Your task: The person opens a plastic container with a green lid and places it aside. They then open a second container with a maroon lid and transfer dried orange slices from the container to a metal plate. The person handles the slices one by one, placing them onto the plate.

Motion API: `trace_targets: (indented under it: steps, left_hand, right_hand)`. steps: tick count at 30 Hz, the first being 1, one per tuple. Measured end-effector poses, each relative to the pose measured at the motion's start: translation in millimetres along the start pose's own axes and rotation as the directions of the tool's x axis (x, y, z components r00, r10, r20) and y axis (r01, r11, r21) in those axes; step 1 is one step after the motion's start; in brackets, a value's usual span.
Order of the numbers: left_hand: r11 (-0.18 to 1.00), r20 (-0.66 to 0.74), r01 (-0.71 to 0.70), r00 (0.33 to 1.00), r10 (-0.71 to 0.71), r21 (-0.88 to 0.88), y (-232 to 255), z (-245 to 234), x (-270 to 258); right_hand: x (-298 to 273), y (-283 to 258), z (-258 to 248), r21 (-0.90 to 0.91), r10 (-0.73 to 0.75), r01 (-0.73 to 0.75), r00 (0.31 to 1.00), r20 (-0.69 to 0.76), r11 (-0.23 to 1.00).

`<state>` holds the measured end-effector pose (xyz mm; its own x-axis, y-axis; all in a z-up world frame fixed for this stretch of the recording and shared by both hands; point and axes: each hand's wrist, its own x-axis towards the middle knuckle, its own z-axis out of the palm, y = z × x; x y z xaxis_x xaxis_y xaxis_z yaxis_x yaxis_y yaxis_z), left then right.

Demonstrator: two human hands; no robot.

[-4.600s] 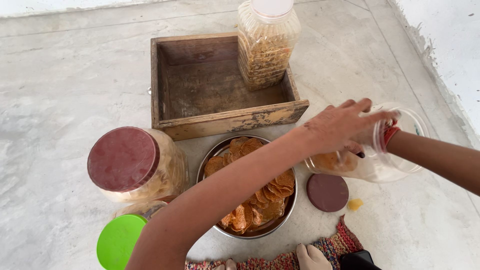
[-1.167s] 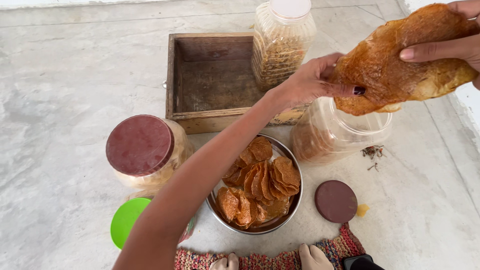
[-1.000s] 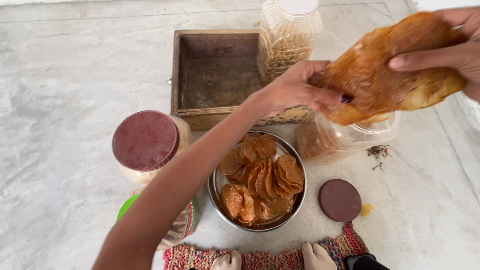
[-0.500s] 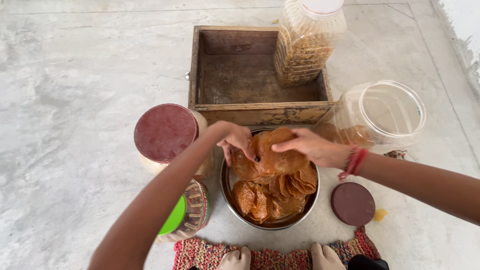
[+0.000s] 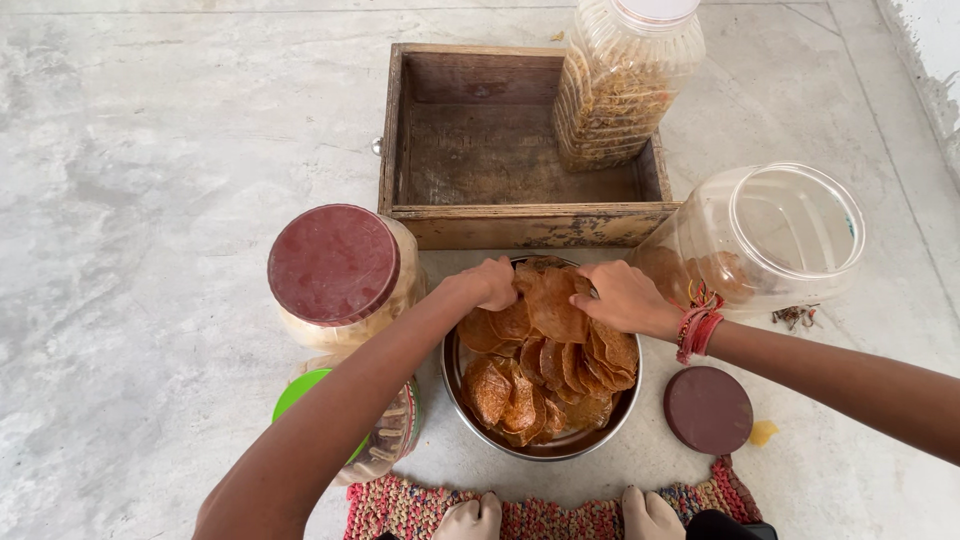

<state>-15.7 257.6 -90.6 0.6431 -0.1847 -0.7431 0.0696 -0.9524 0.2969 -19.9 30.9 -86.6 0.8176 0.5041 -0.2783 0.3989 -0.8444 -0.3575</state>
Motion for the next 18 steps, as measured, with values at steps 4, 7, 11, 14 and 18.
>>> trace_targets:
  steps: [4, 7, 11, 14, 18]
  left_hand:
    - [0.996, 0.003, 0.021, 1.0, -0.02, -0.084, -4.7, 3.3, 4.0]
    - [1.0, 0.025, 0.013, 1.0, -0.013, 0.025, -7.7, 11.3, 11.9]
    - [0.997, 0.038, -0.016, 0.999, 0.013, 0.08, -13.8, 19.2, 26.5]
    - [0.999, 0.012, 0.014, 1.0, -0.014, 0.048, -16.6, 14.3, 33.1]
    - [0.99, 0.037, -0.081, 0.996, 0.077, 0.115, -16.3, -1.8, 32.0]
  right_hand:
    - [-9.8, 1.1, -0.4, 0.053, -0.073, 0.068, 0.991, 0.109, 0.996]
    - [-19.9, -5.2, -7.4, 0.003, -0.07, 0.071, 0.97, 0.231, 0.997]
    - [-30.8, -14.6, -27.2, 0.041, -0.099, 0.093, 0.978, 0.184, 0.995]
    - [-50.0, -7.4, -67.5, -0.044, -0.458, 0.467, 0.84, -0.291, 0.883]
    - [-74.1, 34.4, -159.3, -0.275, -0.312, 0.195, 0.812, -0.494, 0.941]
